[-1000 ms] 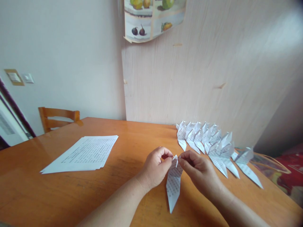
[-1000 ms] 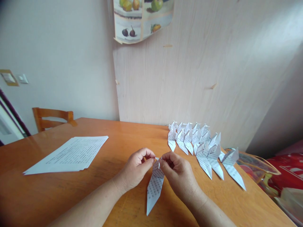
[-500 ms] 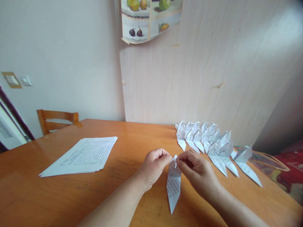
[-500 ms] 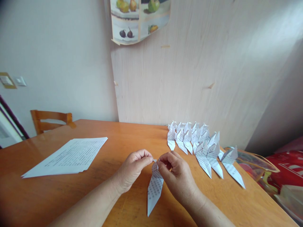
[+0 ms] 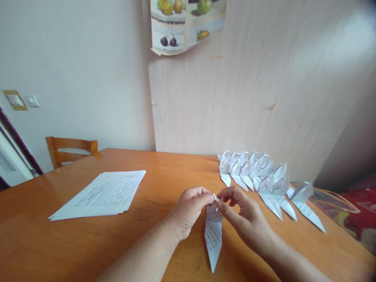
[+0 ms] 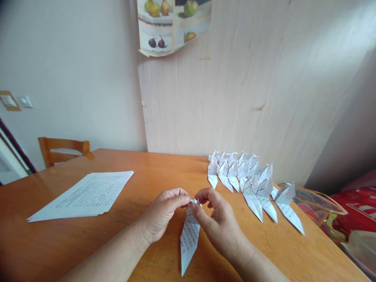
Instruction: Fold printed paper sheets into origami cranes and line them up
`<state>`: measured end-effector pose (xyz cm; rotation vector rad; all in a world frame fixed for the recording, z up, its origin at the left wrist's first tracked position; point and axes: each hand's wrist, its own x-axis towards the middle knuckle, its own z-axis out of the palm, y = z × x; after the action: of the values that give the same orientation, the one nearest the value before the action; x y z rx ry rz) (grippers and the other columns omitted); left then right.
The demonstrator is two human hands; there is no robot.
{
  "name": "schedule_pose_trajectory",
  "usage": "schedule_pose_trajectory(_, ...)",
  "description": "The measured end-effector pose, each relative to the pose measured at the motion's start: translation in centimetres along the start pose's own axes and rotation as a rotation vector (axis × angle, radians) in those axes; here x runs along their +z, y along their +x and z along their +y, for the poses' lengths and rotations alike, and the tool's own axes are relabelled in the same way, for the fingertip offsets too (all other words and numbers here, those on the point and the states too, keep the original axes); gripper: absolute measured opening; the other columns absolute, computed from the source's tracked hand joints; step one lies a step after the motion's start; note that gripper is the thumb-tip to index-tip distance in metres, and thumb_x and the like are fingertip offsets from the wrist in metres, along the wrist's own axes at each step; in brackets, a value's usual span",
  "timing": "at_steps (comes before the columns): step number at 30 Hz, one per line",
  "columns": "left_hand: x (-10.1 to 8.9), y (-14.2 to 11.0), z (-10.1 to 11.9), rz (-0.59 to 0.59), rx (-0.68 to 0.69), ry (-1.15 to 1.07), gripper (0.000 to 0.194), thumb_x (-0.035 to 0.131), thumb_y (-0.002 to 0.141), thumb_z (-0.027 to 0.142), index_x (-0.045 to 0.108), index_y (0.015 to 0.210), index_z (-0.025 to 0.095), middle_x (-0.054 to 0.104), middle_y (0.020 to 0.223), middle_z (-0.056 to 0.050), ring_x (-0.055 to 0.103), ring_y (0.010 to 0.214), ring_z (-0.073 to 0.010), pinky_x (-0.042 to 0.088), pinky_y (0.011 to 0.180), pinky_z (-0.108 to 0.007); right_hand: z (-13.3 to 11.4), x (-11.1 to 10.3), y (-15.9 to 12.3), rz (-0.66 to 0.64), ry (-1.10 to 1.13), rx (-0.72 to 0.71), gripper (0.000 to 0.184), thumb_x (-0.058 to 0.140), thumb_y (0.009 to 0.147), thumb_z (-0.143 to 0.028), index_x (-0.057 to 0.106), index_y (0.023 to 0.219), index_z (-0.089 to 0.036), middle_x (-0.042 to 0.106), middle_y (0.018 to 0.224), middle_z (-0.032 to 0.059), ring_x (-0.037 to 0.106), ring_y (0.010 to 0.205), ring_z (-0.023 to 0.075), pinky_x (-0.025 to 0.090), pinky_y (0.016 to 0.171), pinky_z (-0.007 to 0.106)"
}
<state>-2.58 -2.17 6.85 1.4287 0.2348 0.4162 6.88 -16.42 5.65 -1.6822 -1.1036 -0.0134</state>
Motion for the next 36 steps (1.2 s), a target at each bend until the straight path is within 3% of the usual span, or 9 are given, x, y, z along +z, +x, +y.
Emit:
schedule_pose_trajectory(11, -0.01, 0.08, -0.22, -0.029, -0.026, -0.064, 0.017, 0.066, 0.074, 0.03, 0.063, 0.065, 0.016, 0.055, 0.065, 0.001, 0.047, 0.07, -0.0143, 0.037, 0.074, -0.028, 0.35, 0.44, -0.16, -0.01, -0.027, -0.02, 0.01, 0.06, 0.091, -0.028, 0.065, 0.085, -0.022, 0.067, 0.079, 0.0012, 0.058, 0.076, 0.0171, 0.044, 0.071, 0.031)
schedule_pose_trajectory(16, -0.08, 0.13, -0.18, 0.007, 0.023, 0.039, 0.013, 0.063, 0.076, 0.026, 0.061, 0.068, 0.017, 0.054, 0.068, 0.002, 0.048, 0.072, -0.014, 0.038, 0.072, -0.027, 0.41, 0.49, -0.2, 0.026, -0.059, -0.045, 0.007, 0.06, 0.089, -0.026, 0.064, 0.085, -0.022, 0.067, 0.079, 0.0011, 0.058, 0.075, 0.017, 0.045, 0.071, 0.03)
schedule_pose_trajectory(19, -0.21, 0.15, -0.16, 0.022, 0.104, 0.166, 0.007, 0.06, 0.08, 0.024, 0.063, 0.077, 0.018, 0.058, 0.075, 0.001, 0.051, 0.076, -0.0152, 0.04, 0.073, -0.027, 0.23, 0.5, -0.15, 0.025, -0.067, -0.048, 0.006, 0.061, 0.088, -0.025, 0.064, 0.085, -0.022, 0.067, 0.079, 0.0003, 0.058, 0.075, 0.0166, 0.045, 0.07, 0.03)
schedule_pose_trajectory(24, -0.55, -0.14, 0.21, 0.038, 0.406, 0.533, 0.008, 0.062, 0.079, 0.015, 0.067, 0.081, 0.021, 0.063, 0.085, -0.001, 0.057, 0.089, -0.0185, 0.041, 0.086, -0.03, -0.01, 0.56, -0.09, 0.024, -0.08, -0.055, 0.008, 0.059, 0.089, -0.025, 0.064, 0.085, -0.022, 0.065, 0.077, -0.0003, 0.057, 0.074, 0.0164, 0.044, 0.069, 0.03)
schedule_pose_trajectory(27, -0.68, -0.29, 0.53, 0.061, 0.468, 0.649, 0.009, 0.062, 0.08, 0.014, 0.068, 0.081, 0.022, 0.063, 0.087, 0.0, 0.057, 0.093, -0.0191, 0.039, 0.088, -0.031, 0.15, 0.56, -0.13, 0.024, -0.081, -0.066, 0.007, 0.059, 0.089, -0.023, 0.064, 0.085, -0.022, 0.065, 0.077, -0.0004, 0.057, 0.073, 0.0162, 0.044, 0.069, 0.03)
schedule_pose_trajectory(30, -0.75, -0.17, 0.59, 0.043, 0.407, 0.595, 0.007, 0.061, 0.081, 0.016, 0.066, 0.079, 0.02, 0.062, 0.084, 0.0, 0.057, 0.088, -0.0175, 0.04, 0.084, -0.029, 0.43, 0.51, -0.18, 0.017, -0.086, -0.073, 0.005, 0.06, 0.089, -0.021, 0.064, 0.086, -0.022, 0.065, 0.078, -0.0004, 0.058, 0.074, 0.016, 0.044, 0.07, 0.03)
schedule_pose_trajectory(36, -0.75, 0.16, -0.12, -0.022, 0.143, 0.317, 0.014, 0.058, 0.084, 0.025, 0.061, 0.074, 0.016, 0.053, 0.07, 0.002, 0.047, 0.07, -0.0132, 0.037, 0.065, -0.026, 0.7, 0.53, -0.28, -0.016, -0.102, -0.068, 0.005, 0.06, 0.09, -0.02, 0.063, 0.086, -0.022, 0.065, 0.081, -0.0002, 0.059, 0.077, 0.0168, 0.044, 0.072, 0.031)
